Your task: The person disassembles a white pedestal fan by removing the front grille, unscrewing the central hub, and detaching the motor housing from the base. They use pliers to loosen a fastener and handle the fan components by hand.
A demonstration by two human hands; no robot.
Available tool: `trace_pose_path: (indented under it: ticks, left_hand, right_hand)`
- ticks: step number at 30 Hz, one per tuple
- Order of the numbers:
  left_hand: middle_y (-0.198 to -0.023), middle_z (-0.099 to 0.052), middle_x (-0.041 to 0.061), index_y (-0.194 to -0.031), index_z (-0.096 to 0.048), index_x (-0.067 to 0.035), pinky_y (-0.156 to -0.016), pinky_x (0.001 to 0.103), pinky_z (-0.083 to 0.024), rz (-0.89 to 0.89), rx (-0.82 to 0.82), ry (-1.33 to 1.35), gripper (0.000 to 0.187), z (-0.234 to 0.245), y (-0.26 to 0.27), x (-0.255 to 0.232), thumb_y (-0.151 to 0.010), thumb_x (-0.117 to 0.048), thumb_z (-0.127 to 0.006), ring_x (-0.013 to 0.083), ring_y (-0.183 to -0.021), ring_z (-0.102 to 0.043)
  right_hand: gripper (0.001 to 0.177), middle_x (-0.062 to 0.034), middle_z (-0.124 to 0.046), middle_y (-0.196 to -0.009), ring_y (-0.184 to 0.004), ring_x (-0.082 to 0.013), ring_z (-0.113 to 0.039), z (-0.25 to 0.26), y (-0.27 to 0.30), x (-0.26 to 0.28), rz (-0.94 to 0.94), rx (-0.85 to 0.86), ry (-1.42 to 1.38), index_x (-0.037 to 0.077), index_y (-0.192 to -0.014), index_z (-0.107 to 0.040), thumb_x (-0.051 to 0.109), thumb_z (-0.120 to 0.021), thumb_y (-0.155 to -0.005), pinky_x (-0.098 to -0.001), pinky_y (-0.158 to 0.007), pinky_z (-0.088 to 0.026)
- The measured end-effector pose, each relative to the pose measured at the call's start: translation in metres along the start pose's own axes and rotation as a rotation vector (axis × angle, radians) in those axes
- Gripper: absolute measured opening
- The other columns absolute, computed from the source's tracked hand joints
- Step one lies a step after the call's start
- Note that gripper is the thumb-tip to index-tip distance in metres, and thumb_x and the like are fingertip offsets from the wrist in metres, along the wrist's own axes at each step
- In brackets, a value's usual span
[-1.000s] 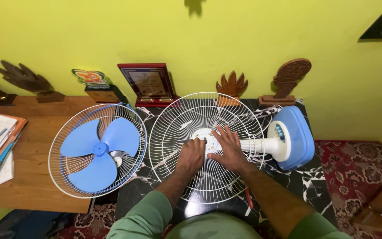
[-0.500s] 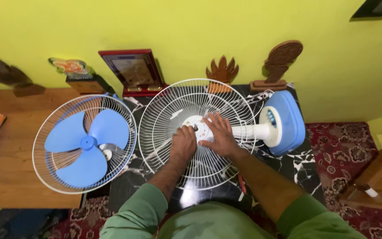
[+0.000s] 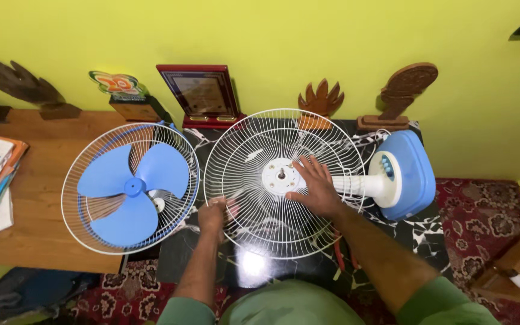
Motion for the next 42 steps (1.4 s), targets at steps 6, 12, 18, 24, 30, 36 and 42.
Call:
trace_pose_path:
  ticks: [6, 12, 18, 24, 30, 36, 42]
  left_hand:
    - [-0.091, -0.073, 0.022, -0.108, -0.063, 0.007, -0.058, 0.037, -0.066, -0.164, -0.097, -0.040, 0.016, -0.003, -0.003, 0.008, -0.102, -0.004, -0.053, 0.0275, -0.070, -0.074]
    - [-0.088, -0.074, 0.020, -0.105, -0.064, 0.006, -0.056, 0.038, -0.064, -0.172, -0.115, -0.101, 0.015, -0.005, 0.007, -0.001, -0.099, 0.000, -0.051, 0.0287, -0.065, -0.075]
    - [-0.087, -0.075, 0.019, -0.105, -0.065, 0.007, -0.056, 0.037, -0.064, -0.189, -0.120, -0.155, 0.016, -0.005, 0.011, -0.007, -0.100, -0.004, -0.054, 0.0271, -0.066, -0.075]
    - [-0.085, -0.073, 0.019, -0.107, -0.062, 0.005, -0.055, 0.037, -0.064, -0.140, -0.112, -0.096, 0.016, -0.005, 0.017, -0.005, -0.102, -0.003, -0.050, 0.0280, -0.064, -0.074]
    - [-0.083, -0.071, 0.017, -0.106, -0.059, 0.006, -0.055, 0.038, -0.063, -0.147, -0.059, -0.079, 0.016, -0.006, 0.001, -0.005, -0.103, -0.003, -0.047, 0.0264, -0.064, -0.073]
    - [-0.085, -0.070, 0.013, -0.105, -0.060, 0.002, -0.059, 0.037, -0.064, -0.317, -0.043, -0.409, 0.015, 0.000, -0.058, 0.052, -0.104, -0.006, -0.048, 0.0226, -0.071, -0.072]
    - [-0.092, -0.068, 0.014, -0.114, -0.057, 0.001, -0.057, 0.039, -0.064, -0.224, 0.204, 0.373, 0.017, -0.001, -0.082, 0.091, -0.101, -0.008, -0.051, 0.0230, -0.077, -0.073]
  right_hand:
    - [0.042, -0.0164, -0.074, -0.112, -0.096, -0.0289, -0.069, 0.062, 0.049, -0.002, -0.133, -0.458, -0.478, 0.003, -0.127, -0.062, 0.033, -0.056, -0.098, -0.0381, -0.085, -0.057]
    - [0.028, -0.0098, -0.061, -0.096, -0.084, -0.0230, -0.057, 0.014, 0.131, -0.059, -0.598, -0.927, -0.400, 0.000, -0.111, -0.056, 0.027, -0.049, -0.111, -0.0401, -0.076, -0.050]
    - [0.029, -0.0099, -0.065, -0.097, -0.080, -0.0217, -0.059, -0.080, 0.122, -0.085, -0.836, -0.134, -0.392, 0.001, -0.115, -0.060, 0.028, -0.056, -0.106, -0.0385, -0.072, -0.051]
    - [0.034, -0.0100, -0.069, -0.097, -0.076, -0.0204, -0.061, -0.077, 0.112, -0.098, -0.869, -0.094, -0.328, 0.001, -0.120, -0.064, 0.029, -0.062, -0.101, -0.0369, -0.068, -0.053]
    - [0.040, -0.0101, -0.073, -0.098, -0.072, -0.0191, -0.064, -0.064, 0.175, -0.116, -0.991, -0.208, -0.590, 0.001, -0.124, -0.067, 0.030, -0.069, -0.096, -0.0353, -0.063, -0.054]
    - [0.047, -0.0249, -0.069, -0.100, -0.081, -0.0330, -0.069, 0.030, 0.238, -0.046, -1.285, -0.380, -1.004, -0.007, -0.133, -0.059, 0.025, -0.053, -0.100, -0.0414, -0.075, -0.058]
    - [0.059, -0.0174, -0.071, -0.109, -0.091, -0.0240, -0.072, 0.121, 0.148, 0.101, -0.866, -0.083, -1.020, 0.008, -0.148, -0.043, 0.021, -0.060, -0.093, -0.0404, -0.077, -0.062]
Point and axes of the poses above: each hand's wrist, its own y-axis away from the middle knuckle, its own z-axis out of the back of the hand, x = y × z, the point moved 2 cm from there along -y, towards the middle knuckle
